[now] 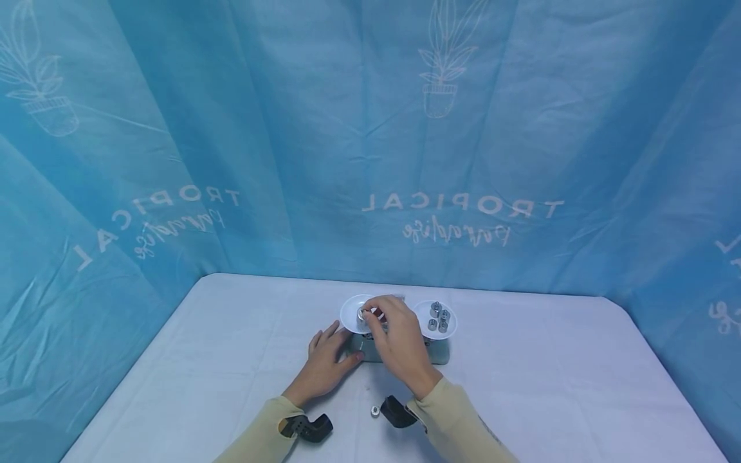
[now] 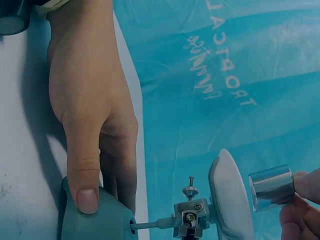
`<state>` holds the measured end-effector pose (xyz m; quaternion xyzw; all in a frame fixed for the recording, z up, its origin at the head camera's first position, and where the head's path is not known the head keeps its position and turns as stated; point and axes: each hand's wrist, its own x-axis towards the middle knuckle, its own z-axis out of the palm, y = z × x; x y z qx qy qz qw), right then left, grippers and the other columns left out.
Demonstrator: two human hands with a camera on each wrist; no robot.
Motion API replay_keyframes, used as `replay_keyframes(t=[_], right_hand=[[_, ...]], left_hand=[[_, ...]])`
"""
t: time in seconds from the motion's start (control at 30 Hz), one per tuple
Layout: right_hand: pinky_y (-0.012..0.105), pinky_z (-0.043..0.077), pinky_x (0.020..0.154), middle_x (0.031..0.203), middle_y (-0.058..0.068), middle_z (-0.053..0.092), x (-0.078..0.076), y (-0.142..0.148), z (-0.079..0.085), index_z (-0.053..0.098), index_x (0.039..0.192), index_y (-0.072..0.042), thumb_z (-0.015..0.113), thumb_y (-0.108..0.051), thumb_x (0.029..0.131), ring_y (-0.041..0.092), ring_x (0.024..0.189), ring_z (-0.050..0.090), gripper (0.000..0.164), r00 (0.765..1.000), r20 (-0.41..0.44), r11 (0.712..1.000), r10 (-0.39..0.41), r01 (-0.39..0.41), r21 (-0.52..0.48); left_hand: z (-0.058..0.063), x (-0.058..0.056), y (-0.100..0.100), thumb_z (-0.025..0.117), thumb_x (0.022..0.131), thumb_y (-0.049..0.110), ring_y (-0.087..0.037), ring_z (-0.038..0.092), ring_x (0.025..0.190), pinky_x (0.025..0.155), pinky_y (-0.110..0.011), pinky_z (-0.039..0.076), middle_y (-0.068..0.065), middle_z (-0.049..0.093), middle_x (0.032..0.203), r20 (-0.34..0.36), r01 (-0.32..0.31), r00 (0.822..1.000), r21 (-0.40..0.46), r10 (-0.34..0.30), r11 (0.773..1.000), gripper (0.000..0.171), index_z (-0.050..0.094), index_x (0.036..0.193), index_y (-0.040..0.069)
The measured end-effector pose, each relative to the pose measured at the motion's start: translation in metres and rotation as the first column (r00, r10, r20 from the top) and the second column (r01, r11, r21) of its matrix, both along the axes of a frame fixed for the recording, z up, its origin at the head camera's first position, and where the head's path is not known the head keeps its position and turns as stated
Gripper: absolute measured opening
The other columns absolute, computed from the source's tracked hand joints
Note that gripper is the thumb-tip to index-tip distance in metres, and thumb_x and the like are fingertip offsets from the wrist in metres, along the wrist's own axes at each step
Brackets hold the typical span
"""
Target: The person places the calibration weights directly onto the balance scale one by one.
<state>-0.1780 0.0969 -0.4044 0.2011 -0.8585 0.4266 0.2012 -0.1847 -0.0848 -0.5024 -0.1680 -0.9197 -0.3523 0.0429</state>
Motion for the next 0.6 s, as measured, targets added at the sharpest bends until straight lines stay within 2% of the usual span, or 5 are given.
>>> replay_keyframes(t=[0.27, 0.6], right_hand=[[0.029, 0.056, 0.070, 0.103, 0.000, 0.069, -0.006, -0.006, 0.003, 0.071, 0.102, -0.013, 0.067, -0.013, 0.097, 0.011, 0.087, 0.062, 0.006, 1.000, -0.004, 0.999, -0.012, 0.012, 0.032], [0.032, 0.058, 0.075, 0.104, 0.003, 0.070, -0.015, -0.015, -0.002, 0.071, 0.101, -0.011, 0.068, -0.011, 0.096, 0.015, 0.090, 0.065, 0.006, 0.999, -0.021, 0.997, -0.038, 0.039, 0.064]], left_hand=[[-0.001, 0.000, 0.001, 0.062, 0.099, 0.038, -0.044, 0.027, 0.147, 0.117, -0.069, 0.010, -0.013, 0.048, 0.152, 0.001, 0.000, 1.000, 0.000, 0.000, 1.000, 0.062, 0.045, 0.150, 0.006], [-0.001, 0.001, 0.001, 0.061, 0.099, 0.037, -0.045, 0.027, 0.146, 0.116, -0.070, 0.010, -0.013, 0.048, 0.152, 0.001, 0.003, 1.000, 0.006, -0.003, 1.000, 0.062, 0.045, 0.150, 0.005]])
